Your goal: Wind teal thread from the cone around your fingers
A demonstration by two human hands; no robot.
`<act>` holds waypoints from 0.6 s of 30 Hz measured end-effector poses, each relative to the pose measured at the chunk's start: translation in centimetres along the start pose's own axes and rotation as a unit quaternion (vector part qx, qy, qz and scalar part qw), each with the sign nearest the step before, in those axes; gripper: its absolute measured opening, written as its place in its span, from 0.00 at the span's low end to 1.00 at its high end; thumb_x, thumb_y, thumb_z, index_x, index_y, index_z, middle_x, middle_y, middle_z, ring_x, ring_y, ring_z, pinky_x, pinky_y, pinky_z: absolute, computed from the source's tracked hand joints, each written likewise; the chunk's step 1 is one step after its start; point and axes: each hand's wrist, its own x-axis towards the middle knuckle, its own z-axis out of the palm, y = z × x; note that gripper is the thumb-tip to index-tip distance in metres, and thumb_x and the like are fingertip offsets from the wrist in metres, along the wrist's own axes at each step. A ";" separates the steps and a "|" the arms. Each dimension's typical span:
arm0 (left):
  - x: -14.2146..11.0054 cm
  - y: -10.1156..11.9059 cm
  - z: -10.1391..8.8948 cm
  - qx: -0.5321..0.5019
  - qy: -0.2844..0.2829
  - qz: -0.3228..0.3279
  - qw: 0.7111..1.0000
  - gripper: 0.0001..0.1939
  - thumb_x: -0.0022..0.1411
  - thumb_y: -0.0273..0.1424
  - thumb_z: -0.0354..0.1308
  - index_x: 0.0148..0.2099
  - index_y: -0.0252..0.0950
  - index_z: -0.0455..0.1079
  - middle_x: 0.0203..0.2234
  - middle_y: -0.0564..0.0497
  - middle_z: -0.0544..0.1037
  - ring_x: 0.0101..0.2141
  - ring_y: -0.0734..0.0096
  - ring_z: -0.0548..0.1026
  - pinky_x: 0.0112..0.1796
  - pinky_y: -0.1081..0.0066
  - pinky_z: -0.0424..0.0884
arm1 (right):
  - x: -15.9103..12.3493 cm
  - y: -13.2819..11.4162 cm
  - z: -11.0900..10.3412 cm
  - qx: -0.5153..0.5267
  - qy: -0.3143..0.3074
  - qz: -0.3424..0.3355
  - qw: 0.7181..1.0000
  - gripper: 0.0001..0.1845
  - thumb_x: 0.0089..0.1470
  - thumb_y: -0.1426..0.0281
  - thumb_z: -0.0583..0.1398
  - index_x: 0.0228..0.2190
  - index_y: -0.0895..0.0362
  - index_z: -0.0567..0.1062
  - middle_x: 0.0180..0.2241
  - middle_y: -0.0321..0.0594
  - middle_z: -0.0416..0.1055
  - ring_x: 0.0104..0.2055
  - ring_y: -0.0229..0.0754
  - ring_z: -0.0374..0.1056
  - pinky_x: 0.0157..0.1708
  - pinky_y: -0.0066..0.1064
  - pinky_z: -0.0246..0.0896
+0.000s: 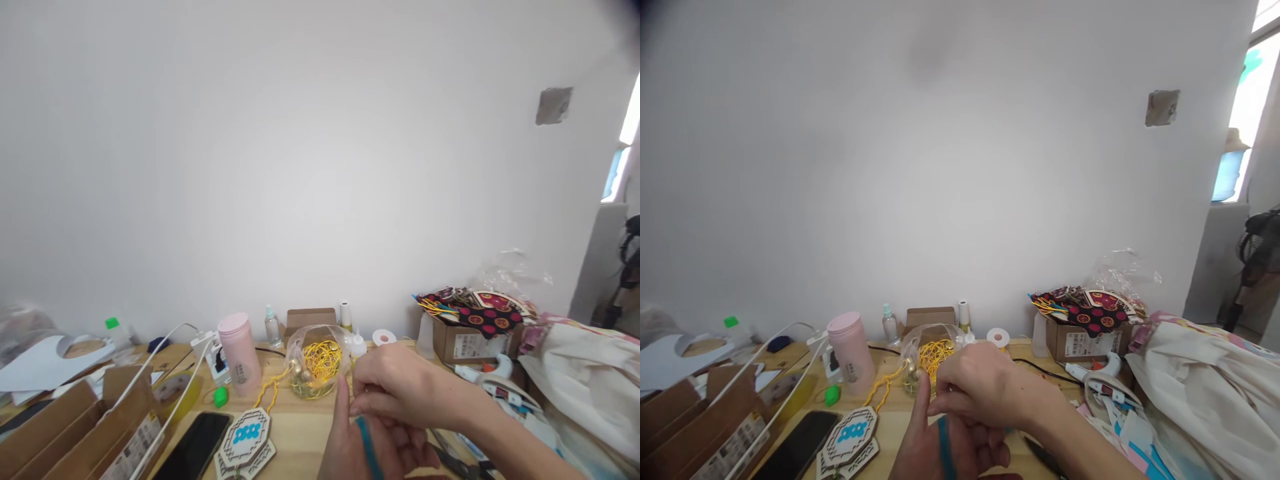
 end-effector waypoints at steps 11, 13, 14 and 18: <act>0.5 1.6 3.6 0.063 -0.135 -0.035 0.988 0.40 0.45 0.61 0.35 0.28 0.29 0.70 0.22 0.44 0.69 0.26 0.63 0.69 0.32 0.65 0.60 | 2.8 5.2 0.3 0.375 -0.057 -0.017 0.925 0.14 0.46 0.63 0.59 0.22 0.63 0.71 0.18 0.30 0.60 0.20 0.28 0.52 0.18 0.20 0.47; -0.3 3.0 5.3 0.089 -0.171 -0.022 0.981 0.31 0.52 0.53 0.40 0.30 0.31 0.71 0.24 0.44 0.70 0.28 0.64 0.69 0.34 0.64 0.61 | 3.8 6.1 -1.0 0.385 -0.024 -0.025 0.922 0.16 0.47 0.61 0.58 0.23 0.63 0.70 0.19 0.31 0.60 0.21 0.29 0.53 0.20 0.21 0.49; -0.9 3.9 6.0 0.090 -0.171 0.001 0.981 0.28 0.54 0.50 0.39 0.29 0.33 0.71 0.24 0.45 0.70 0.28 0.63 0.69 0.34 0.63 0.61 | 4.3 6.4 -1.9 0.389 -0.005 -0.030 0.921 0.16 0.47 0.60 0.58 0.24 0.63 0.70 0.19 0.30 0.60 0.21 0.29 0.52 0.21 0.21 0.48; -3.5 6.9 6.3 0.131 -0.104 0.095 0.981 0.24 0.56 0.46 0.41 0.26 0.37 0.71 0.23 0.45 0.73 0.24 0.62 0.71 0.30 0.61 0.65 | 5.5 6.9 -7.0 0.382 0.089 -0.046 0.919 0.15 0.50 0.61 0.57 0.24 0.62 0.70 0.16 0.27 0.54 0.19 0.28 0.45 0.19 0.22 0.40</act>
